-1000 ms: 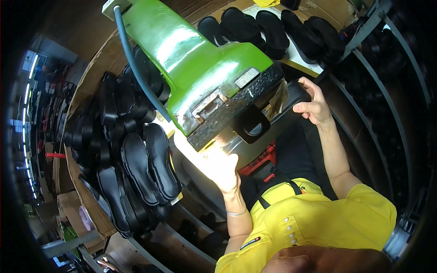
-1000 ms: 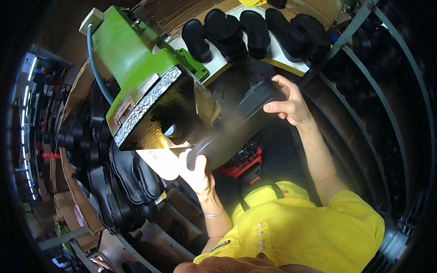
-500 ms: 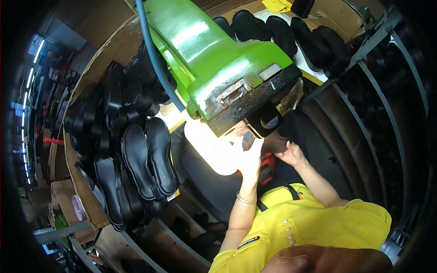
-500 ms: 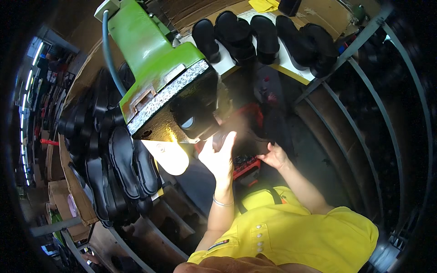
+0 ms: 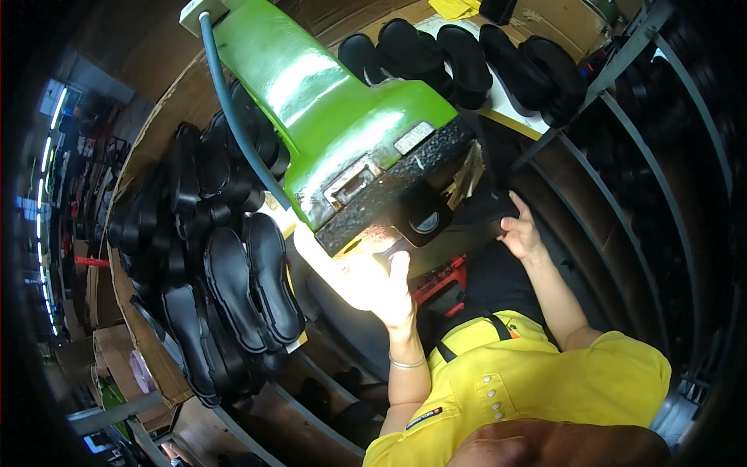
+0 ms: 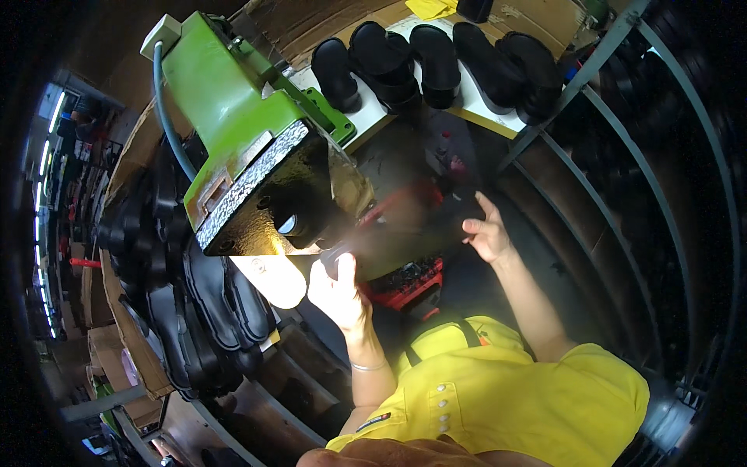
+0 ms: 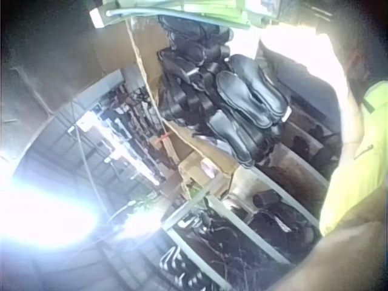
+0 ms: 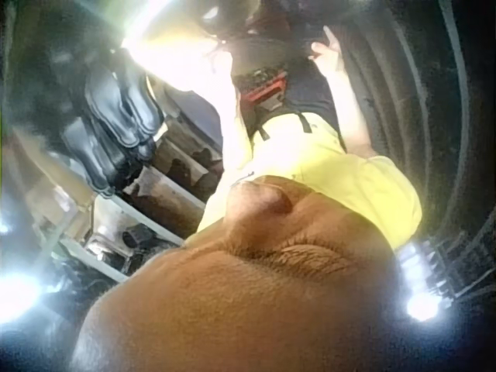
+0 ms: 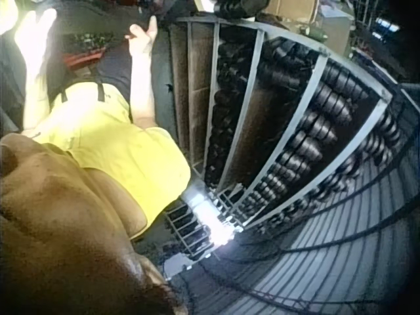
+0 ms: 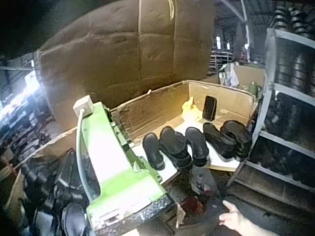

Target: The recorder is seen using a industrial shoe machine to manufacture shoes

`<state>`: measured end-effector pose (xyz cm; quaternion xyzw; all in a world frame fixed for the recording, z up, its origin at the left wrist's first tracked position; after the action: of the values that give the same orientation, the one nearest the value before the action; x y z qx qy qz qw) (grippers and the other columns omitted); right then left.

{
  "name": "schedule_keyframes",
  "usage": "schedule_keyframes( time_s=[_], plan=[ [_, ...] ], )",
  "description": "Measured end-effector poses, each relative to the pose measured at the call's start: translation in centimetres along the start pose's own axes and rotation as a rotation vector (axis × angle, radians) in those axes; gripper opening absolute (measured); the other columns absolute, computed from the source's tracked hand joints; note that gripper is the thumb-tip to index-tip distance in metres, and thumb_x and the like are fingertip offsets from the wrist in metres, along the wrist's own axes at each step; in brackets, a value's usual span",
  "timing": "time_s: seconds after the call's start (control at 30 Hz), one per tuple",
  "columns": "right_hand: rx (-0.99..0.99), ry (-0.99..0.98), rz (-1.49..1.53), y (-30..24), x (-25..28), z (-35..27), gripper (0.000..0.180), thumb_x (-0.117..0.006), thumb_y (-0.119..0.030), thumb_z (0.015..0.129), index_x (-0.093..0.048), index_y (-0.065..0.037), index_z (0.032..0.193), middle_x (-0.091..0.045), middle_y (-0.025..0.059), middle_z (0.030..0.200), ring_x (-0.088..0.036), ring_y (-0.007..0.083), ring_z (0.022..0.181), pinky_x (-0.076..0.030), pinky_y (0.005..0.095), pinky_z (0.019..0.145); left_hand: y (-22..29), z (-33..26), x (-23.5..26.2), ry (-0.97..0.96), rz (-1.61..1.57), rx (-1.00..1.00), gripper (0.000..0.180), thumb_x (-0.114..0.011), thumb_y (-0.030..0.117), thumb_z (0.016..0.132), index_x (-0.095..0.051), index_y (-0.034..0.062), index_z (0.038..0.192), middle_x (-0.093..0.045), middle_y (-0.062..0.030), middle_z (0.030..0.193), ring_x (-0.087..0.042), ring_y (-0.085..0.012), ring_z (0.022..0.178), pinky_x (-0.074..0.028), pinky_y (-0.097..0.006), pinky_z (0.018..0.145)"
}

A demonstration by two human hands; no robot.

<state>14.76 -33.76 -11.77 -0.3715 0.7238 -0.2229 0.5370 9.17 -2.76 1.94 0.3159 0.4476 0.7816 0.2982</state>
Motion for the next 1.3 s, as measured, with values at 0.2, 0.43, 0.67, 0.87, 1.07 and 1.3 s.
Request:
schedule_keyframes(
  time_s=[0.2,0.43,0.67,0.87,1.07,1.3],
  plan=[
    [0.264,-0.102,-0.246,-8.7,-5.7,1.4,0.051,-0.081,-0.005,0.063,-0.057,-0.007,0.107,-0.063,0.0007,0.090,-0.060,0.0073,0.070,-0.044,0.0172,0.050,-0.6,0.5,-0.9,-0.144,0.066,0.031,0.035,-0.082,0.012,0.074,-0.060,-0.0015,0.097,-0.066,-0.0095,0.093,-0.059,-0.0138,0.076,-0.047,-0.026,0.069],
    [0.435,-0.239,-0.517,-14.7,-11.4,1.6,0.048,-0.084,-0.007,0.061,-0.057,-0.003,0.100,-0.060,0.0011,0.085,-0.054,0.0069,0.073,-0.042,0.0201,0.063,0.2,2.0,-2.1,-0.193,0.294,-0.024,0.037,-0.089,0.010,0.065,-0.062,-0.0009,0.088,-0.066,-0.0065,0.078,-0.060,-0.0146,0.071,-0.050,-0.027,0.069],
    [0.431,-0.299,-0.617,-14.3,-14.4,0.3,0.042,-0.084,-0.009,0.063,-0.056,-0.004,0.094,-0.059,0.0014,0.085,-0.054,0.0091,0.080,-0.043,0.0236,0.073,-3.0,3.9,-0.1,-0.140,0.084,0.092,0.036,-0.084,0.020,0.070,-0.061,0.0006,0.090,-0.063,-0.0067,0.080,-0.059,-0.0179,0.073,-0.050,-0.030,0.070],
    [0.397,-0.304,-0.636,-13.5,-16.2,-0.3,0.039,-0.083,-0.010,0.064,-0.055,-0.004,0.090,-0.059,0.0009,0.082,-0.054,0.0083,0.076,-0.043,0.0236,0.071,-4.4,2.8,0.1,-0.289,0.269,0.009,0.037,-0.080,0.029,0.075,-0.060,0.0019,0.091,-0.060,-0.0069,0.081,-0.057,-0.0207,0.074,-0.049,-0.032,0.071],
    [0.366,-0.331,-0.635,-12.4,-17.5,-0.1,0.037,-0.082,-0.008,0.065,-0.054,-0.004,0.089,-0.058,0.0009,0.082,-0.054,0.0077,0.077,-0.043,0.0234,0.071,2.0,1.9,0.1,-0.319,0.585,-0.357,0.037,-0.076,0.036,0.080,-0.059,0.0035,0.086,-0.056,-0.0063,0.076,-0.055,-0.0222,0.069,-0.048,-0.033,0.067],
    [0.420,-0.391,-0.617,-11.4,-19.1,-0.3,0.038,-0.082,-0.008,0.066,-0.055,-0.004,0.092,-0.060,0.0013,0.084,-0.055,0.0080,0.078,-0.045,0.0238,0.073,10.1,3.1,-0.5,-0.206,0.539,-0.550,0.044,-0.078,0.043,0.076,-0.057,0.0042,0.077,-0.049,-0.0047,0.064,-0.047,-0.0184,0.056,-0.045,-0.028,0.057]
  ],
)
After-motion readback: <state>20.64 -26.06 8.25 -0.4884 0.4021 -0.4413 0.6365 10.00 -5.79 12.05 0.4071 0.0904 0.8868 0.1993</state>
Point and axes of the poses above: each hand's wrist, its own z-axis towards the middle knuckle, its own x-axis out of the back of the hand, y = z × x, the point moved 10 cm from there along z, towards the middle knuckle
